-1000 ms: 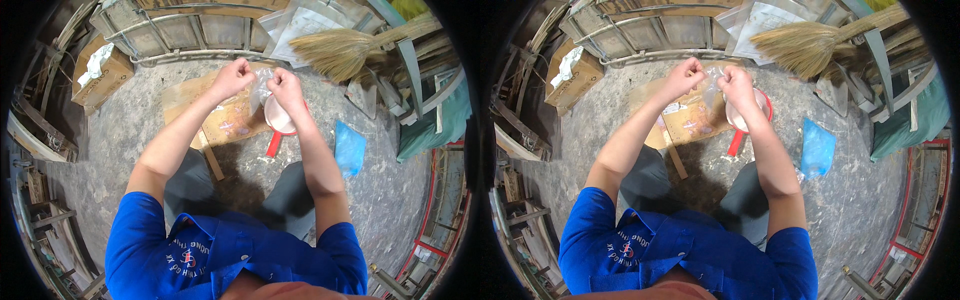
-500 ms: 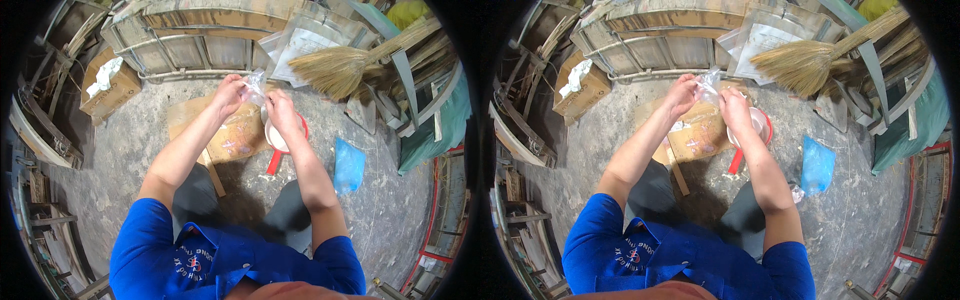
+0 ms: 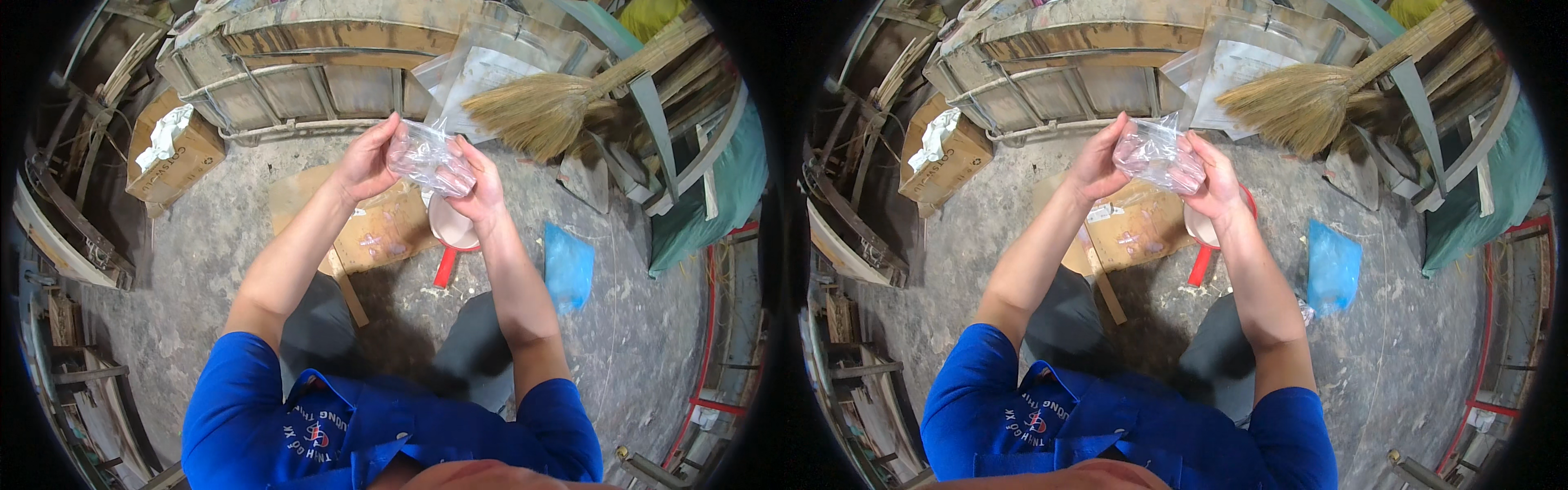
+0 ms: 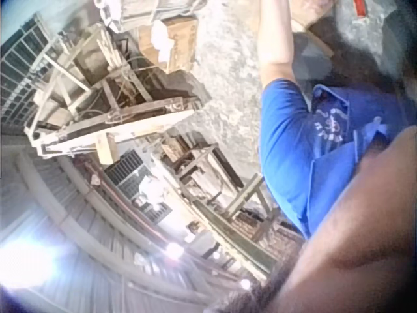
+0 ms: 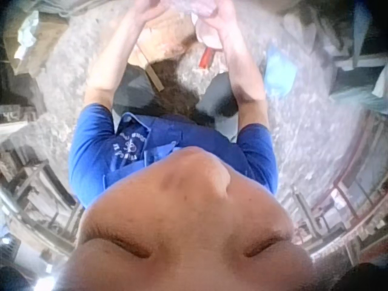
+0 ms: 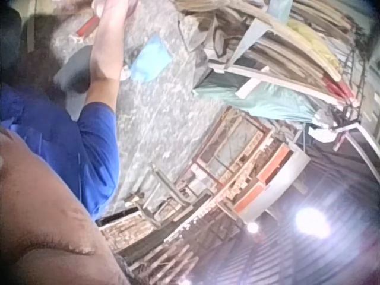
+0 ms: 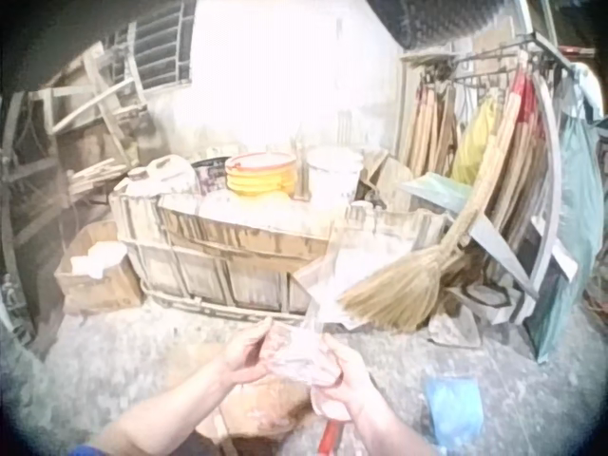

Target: The person pours a white powder from a red scoop into small plastic bags, then ties each bag shut. The process is repeated multiple times with different bags.

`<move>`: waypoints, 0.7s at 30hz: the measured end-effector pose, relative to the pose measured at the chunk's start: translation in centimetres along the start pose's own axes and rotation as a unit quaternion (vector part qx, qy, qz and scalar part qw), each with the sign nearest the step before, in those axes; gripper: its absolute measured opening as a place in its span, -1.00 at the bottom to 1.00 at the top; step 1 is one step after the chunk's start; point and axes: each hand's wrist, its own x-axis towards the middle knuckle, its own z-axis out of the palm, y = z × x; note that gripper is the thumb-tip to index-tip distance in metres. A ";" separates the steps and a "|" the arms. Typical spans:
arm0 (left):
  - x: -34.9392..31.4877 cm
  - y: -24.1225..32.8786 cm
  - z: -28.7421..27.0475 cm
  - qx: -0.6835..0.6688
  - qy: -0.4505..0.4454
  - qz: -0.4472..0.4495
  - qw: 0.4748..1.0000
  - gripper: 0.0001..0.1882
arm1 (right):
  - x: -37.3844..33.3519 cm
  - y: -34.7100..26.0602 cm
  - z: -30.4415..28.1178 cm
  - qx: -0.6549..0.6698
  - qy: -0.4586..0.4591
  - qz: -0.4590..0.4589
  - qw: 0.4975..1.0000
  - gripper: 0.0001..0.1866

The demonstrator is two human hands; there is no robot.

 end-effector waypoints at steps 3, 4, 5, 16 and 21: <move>-0.1 0.1 0.6 0.083 -0.016 -0.027 0.996 -0.72 | 0.0 -0.6 -0.8 -0.028 0.042 -0.022 0.998 -0.76; -0.4 -0.1 2.0 0.140 0.048 -0.043 0.988 -0.73 | 0.1 -0.8 -0.9 -0.032 0.036 -0.030 0.998 -0.78; -0.6 -0.2 2.9 0.196 0.110 -0.059 0.973 -0.75 | 0.1 -0.9 -1.0 -0.037 0.030 -0.038 0.998 -0.79; 0.2 -1.2 -1.7 0.262 0.200 0.014 0.944 -0.86 | -0.1 1.9 0.7 -0.682 0.101 -0.213 0.692 -0.76; 0.8 -3.4 0.5 0.249 0.147 -0.021 0.957 -0.88 | -0.2 1.6 -1.1 -0.795 0.155 -0.153 0.566 -0.72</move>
